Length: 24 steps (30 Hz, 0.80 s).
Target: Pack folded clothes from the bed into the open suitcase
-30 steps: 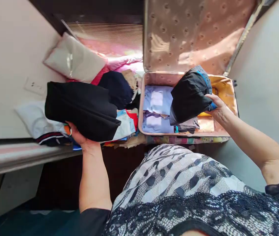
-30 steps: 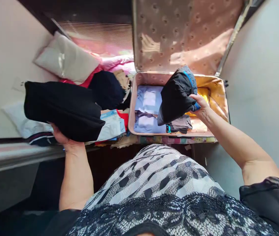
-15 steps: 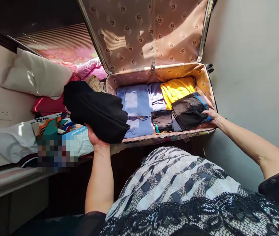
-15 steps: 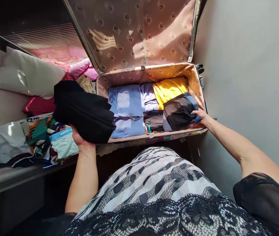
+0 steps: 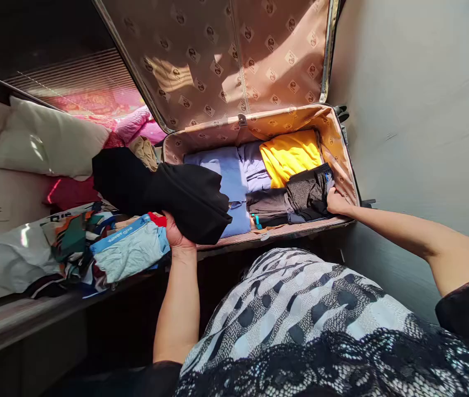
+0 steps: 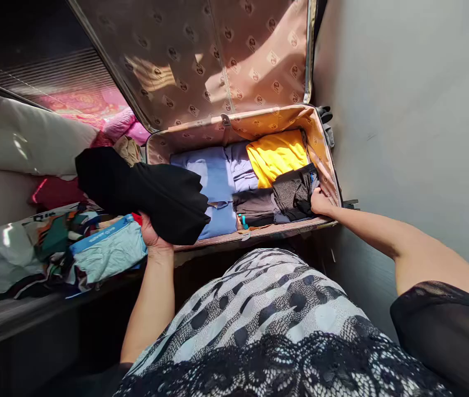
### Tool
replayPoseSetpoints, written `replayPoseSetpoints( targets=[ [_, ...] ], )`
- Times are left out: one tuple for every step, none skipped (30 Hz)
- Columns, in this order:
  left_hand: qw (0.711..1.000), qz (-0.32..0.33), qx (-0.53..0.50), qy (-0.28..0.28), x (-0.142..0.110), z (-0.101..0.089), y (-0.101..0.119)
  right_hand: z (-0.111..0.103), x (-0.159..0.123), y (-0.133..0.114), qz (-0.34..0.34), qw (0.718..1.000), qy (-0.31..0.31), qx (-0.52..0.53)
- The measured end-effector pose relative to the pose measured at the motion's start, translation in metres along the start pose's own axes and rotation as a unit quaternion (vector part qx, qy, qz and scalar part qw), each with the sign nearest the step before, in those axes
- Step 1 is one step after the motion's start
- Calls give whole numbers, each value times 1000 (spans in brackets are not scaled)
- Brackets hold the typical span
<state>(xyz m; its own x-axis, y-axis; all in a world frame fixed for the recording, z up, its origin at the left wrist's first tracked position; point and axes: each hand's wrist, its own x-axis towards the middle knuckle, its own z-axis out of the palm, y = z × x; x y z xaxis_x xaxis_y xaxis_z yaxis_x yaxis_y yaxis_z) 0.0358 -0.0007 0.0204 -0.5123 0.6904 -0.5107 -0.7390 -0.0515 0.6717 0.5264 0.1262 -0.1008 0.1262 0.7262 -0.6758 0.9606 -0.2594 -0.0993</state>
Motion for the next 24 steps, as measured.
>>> replayPoseSetpoints(
  targets=[
    [1000,-10,-25,7,-1,1,-1,-1,-1,-1,-3,1000,-6,-24],
    [999,-19,-46,14,-2,1,-2,-1,-3,-3,-4,999,-11,-50],
    [997,-25,-63,22,-2,1,-3,-2,-6,-6,-6,997,-16,-74],
    [996,-31,-74,29,-2,1,-3,-3,-9,-8,-12,995,-19,-94],
    [995,-38,-82,34,-1,-1,-4,-4,-13,-11,-17,994,-21,-109],
    [995,-45,-87,37,-1,-4,-4,-6,-17,-14,-29,992,-16,-125],
    [994,-53,-89,38,0,-7,-4,-8,-21,-17,-56,987,0,-148],
    [993,-60,-90,40,2,-11,-5,-10,-24,-19,-101,979,24,-177],
    [993,-65,-89,40,3,-15,-5,-12,-27,-21,-161,963,53,-212],
    [993,-70,-87,37,4,-19,-5,-14,-28,-23,-228,938,79,-249],
    [993,-73,-84,33,5,-22,-6,-14,-27,-25,-289,909,99,-283],
    [993,-76,-82,30,6,-25,-6,-14,-24,-26,-330,885,106,-311],
    [993,-79,-81,28,7,-28,-6,-12,-19,-26,-347,872,101,-330],
    [993,-80,-80,26,7,-30,-7,-8,-12,-26,-348,867,89,-345],
    [993,-82,-79,25,8,-32,-7,-3,-5,-24,-339,867,75,-356],
    [993,-86,-77,21,8,-33,-8,3,3,-22,-326,870,61,-366],
    [993,-92,-75,16,8,-34,-9,11,10,-19,-311,873,52,-374],
    [992,-100,-73,10,7,-35,-9,18,16,-16,-298,875,46,-379],
    [992,-107,-72,4,6,-36,-10,26,21,-12,-289,876,41,-384],
    [991,-111,-72,2,5,-37,-10,31,24,-9,-285,876,40,-387],
    [991,-113,-73,4,3,-38,-11,35,25,-6,-288,875,41,-387],
    [991,-110,-74,9,2,-38,-11,37,24,-3,-296,873,43,-386],
    [991,-106,-74,14,0,-39,-12,37,23,-3,-306,870,46,-384],
    [992,-104,-74,19,-1,-39,-12,35,20,-4,-314,868,49,-383]
  ],
)
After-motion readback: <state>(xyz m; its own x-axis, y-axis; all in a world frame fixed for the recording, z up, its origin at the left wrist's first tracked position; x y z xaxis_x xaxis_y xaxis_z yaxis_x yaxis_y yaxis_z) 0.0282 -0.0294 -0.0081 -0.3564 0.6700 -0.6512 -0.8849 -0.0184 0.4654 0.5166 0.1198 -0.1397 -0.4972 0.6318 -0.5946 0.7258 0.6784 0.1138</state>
